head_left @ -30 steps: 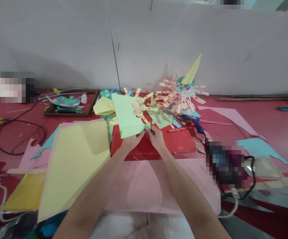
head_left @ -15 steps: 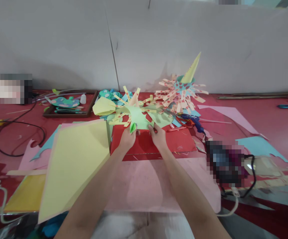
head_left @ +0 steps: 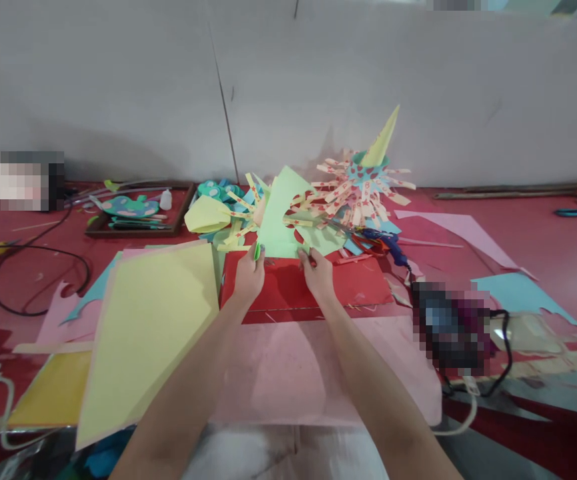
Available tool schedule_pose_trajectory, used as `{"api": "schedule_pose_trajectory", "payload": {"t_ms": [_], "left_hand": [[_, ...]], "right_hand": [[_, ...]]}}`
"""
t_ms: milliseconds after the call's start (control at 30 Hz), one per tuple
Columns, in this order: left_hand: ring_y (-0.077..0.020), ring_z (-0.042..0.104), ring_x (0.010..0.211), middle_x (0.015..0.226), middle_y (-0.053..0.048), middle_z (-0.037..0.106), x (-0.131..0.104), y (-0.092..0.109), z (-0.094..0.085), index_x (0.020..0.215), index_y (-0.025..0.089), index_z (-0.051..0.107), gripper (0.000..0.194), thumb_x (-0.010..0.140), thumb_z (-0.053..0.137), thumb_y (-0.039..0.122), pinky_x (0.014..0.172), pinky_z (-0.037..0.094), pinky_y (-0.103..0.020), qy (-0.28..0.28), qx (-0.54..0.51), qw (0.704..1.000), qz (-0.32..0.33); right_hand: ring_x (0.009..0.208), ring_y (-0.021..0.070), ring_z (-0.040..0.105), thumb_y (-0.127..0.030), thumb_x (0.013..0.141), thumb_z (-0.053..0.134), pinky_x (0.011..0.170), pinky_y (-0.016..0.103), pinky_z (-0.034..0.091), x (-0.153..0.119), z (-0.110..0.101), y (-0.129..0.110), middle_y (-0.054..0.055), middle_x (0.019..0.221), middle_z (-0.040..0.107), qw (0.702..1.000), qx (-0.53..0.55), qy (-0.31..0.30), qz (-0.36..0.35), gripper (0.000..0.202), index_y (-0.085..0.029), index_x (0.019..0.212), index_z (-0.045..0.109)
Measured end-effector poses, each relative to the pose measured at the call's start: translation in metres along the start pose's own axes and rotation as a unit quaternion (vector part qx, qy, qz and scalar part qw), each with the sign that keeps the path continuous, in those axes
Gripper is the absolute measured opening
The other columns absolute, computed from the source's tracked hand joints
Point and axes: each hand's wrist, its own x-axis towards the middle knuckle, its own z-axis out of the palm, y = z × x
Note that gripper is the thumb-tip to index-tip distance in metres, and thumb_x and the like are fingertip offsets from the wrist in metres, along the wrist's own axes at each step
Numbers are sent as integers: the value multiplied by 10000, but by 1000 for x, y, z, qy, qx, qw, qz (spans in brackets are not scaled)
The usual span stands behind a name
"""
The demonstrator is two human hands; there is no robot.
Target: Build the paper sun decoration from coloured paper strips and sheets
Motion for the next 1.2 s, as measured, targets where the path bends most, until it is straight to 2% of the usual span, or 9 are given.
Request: {"api": "schedule_pose_trajectory", "payload": {"t_ms": [200, 400, 500, 567, 733, 833, 933, 1067, 1200], "left_hand": [[-168, 593, 555, 598, -16, 615, -2, 10, -2, 1018, 177, 580, 454, 862, 349, 535, 559, 430, -253, 13, -3, 1000, -9], [-163, 642, 638, 706, -36, 687, 5, 8, -8, 1193, 179, 488, 565, 880, 215, 562, 606, 499, -273, 11, -208, 978, -21], [-156, 651, 645, 717, -35, 698, 12, 3, -14, 1194, 162, 490, 562, 875, 250, 557, 612, 513, -270, 27, -246, 968, -44], [-157, 657, 659, 747, -53, 705, 14, 1, -15, 1155, 148, 522, 555, 863, 294, 561, 591, 513, -258, 6, -253, 966, -57], [-171, 669, 687, 851, -97, 713, 11, -1, -4, 1066, 139, 584, 554, 794, 420, 593, 554, 514, -248, -131, -239, 958, -90], [-181, 676, 718, 922, -100, 707, 11, -1, 4, 1092, 155, 564, 515, 767, 499, 549, 551, 519, -256, -176, -245, 949, -95], [-190, 680, 735, 969, -94, 698, 12, 0, 6, 1050, 172, 562, 419, 734, 593, 445, 549, 527, -267, -181, -264, 941, -112], [-221, 686, 738, 862, -86, 710, 13, 5, 4, 878, 152, 596, 271, 695, 658, 342, 575, 552, -299, -150, -283, 934, -156], [-229, 689, 708, 844, -82, 713, 10, 5, 4, 849, 151, 621, 246, 698, 658, 342, 595, 563, -320, -114, -286, 935, -179]], "right_hand": [[492, 97, 330, -527, 814, 417, 517, 223, 286, -1, 2, 2, -44, 500, 428, 998, -41, 51, -18, 408, -218, 566, 321], [519, 116, 435, -574, 785, 422, 555, 242, 364, 10, -11, 10, -10, 531, 517, 994, 13, 105, 27, 418, -223, 568, 356], [510, 122, 459, -584, 765, 442, 521, 250, 381, 18, -20, 17, -2, 547, 534, 986, 56, 144, 62, 412, -224, 581, 366], [485, 113, 458, -587, 747, 467, 486, 246, 380, 21, -22, 20, -7, 548, 537, 982, 95, 145, 77, 411, -222, 588, 366], [452, 88, 455, -588, 693, 532, 420, 219, 362, 20, -15, 18, -25, 535, 542, 971, 196, 100, 93, 418, -211, 597, 379], [448, 81, 459, -576, 680, 550, 415, 216, 365, 19, -11, 16, -23, 546, 556, 969, 220, 62, 91, 410, -202, 595, 404], [442, 81, 468, -585, 682, 550, 415, 216, 371, 18, -9, 13, -18, 540, 560, 972, 217, 2, 87, 421, -201, 579, 408], [406, 81, 461, -599, 665, 576, 412, 222, 380, 16, -7, 10, -22, 492, 545, 972, 209, -77, 71, 446, -202, 554, 406], [395, 80, 449, -618, 660, 572, 415, 228, 380, 14, -6, 6, -18, 476, 533, 970, 209, -108, 62, 460, -201, 538, 420]]}}
